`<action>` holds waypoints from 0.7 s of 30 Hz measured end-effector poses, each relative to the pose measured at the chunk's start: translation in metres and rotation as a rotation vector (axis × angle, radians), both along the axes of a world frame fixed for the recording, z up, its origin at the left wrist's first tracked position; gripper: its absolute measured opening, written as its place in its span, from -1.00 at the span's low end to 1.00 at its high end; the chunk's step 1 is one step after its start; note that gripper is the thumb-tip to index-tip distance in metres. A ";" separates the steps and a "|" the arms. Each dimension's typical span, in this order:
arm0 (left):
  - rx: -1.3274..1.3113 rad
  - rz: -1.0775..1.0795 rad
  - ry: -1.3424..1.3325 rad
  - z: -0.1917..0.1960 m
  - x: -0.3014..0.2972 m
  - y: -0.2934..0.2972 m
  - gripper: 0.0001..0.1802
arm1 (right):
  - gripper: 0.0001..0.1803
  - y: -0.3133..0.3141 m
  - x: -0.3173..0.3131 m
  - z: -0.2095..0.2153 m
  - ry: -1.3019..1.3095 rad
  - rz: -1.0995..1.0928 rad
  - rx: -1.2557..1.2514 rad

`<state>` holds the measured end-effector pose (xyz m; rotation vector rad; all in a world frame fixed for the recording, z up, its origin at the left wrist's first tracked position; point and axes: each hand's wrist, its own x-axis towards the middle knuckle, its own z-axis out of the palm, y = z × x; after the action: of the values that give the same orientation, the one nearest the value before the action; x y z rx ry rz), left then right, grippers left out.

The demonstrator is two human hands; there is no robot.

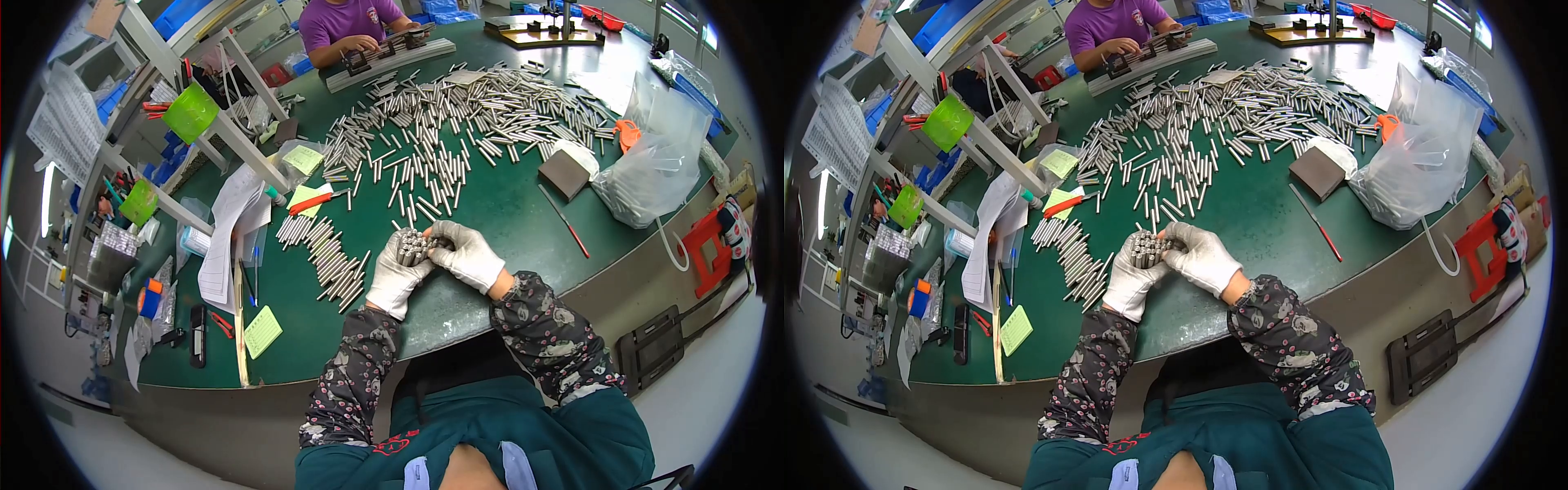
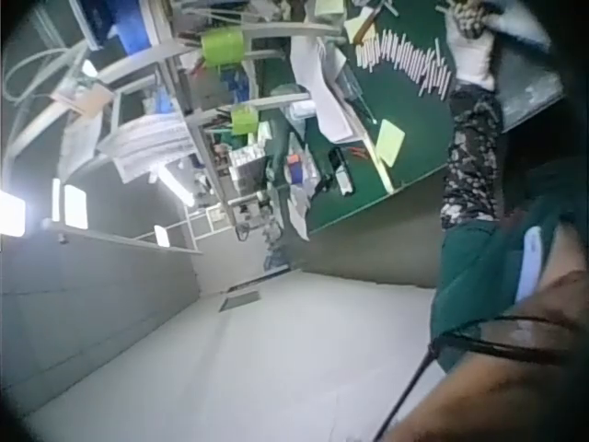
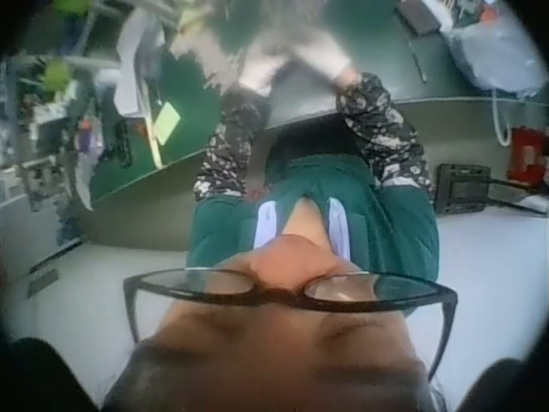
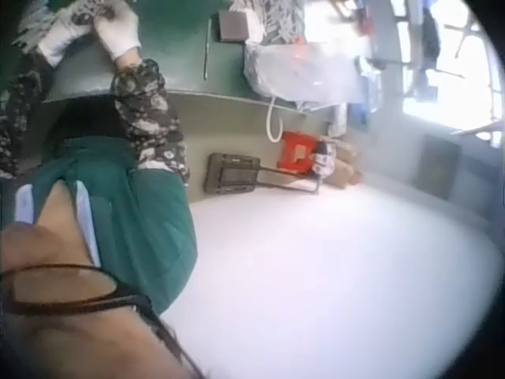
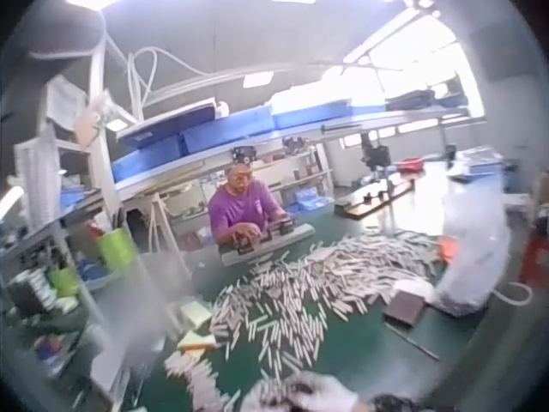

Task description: Bundling small metal pins together and finishing the ends with a file and compressed air.

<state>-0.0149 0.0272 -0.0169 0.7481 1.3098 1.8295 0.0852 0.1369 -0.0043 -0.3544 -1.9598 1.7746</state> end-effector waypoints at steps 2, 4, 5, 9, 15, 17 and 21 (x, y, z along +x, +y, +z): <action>0.048 -0.008 -0.014 -0.001 0.000 0.000 -0.46 | -0.74 0.000 0.000 0.000 -0.006 0.000 -0.015; 0.039 -0.004 -0.006 -0.001 0.000 0.000 -0.46 | -0.73 0.000 -0.001 0.001 -0.019 -0.006 -0.015; 0.031 0.000 0.002 -0.001 -0.001 0.000 -0.47 | -0.73 0.000 -0.001 0.000 -0.019 -0.007 -0.014; 0.000 -0.004 0.016 0.001 0.000 0.000 -0.47 | -0.74 0.001 -0.001 -0.003 -0.012 -0.005 -0.008; 0.046 0.004 0.021 0.001 0.003 -0.001 -0.49 | -0.79 -0.003 0.007 0.017 0.070 -0.121 0.284; 0.025 0.007 0.042 0.001 0.003 0.000 -0.50 | -0.83 0.000 0.006 0.022 0.111 -0.217 0.456; 0.029 -0.022 0.008 0.003 0.003 -0.001 -0.48 | -0.89 0.002 0.003 0.034 0.260 -0.223 0.758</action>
<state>-0.0123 0.0267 -0.0140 0.7832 1.2773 1.8333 0.0883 0.1393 0.0297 -0.0688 -2.1218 0.7998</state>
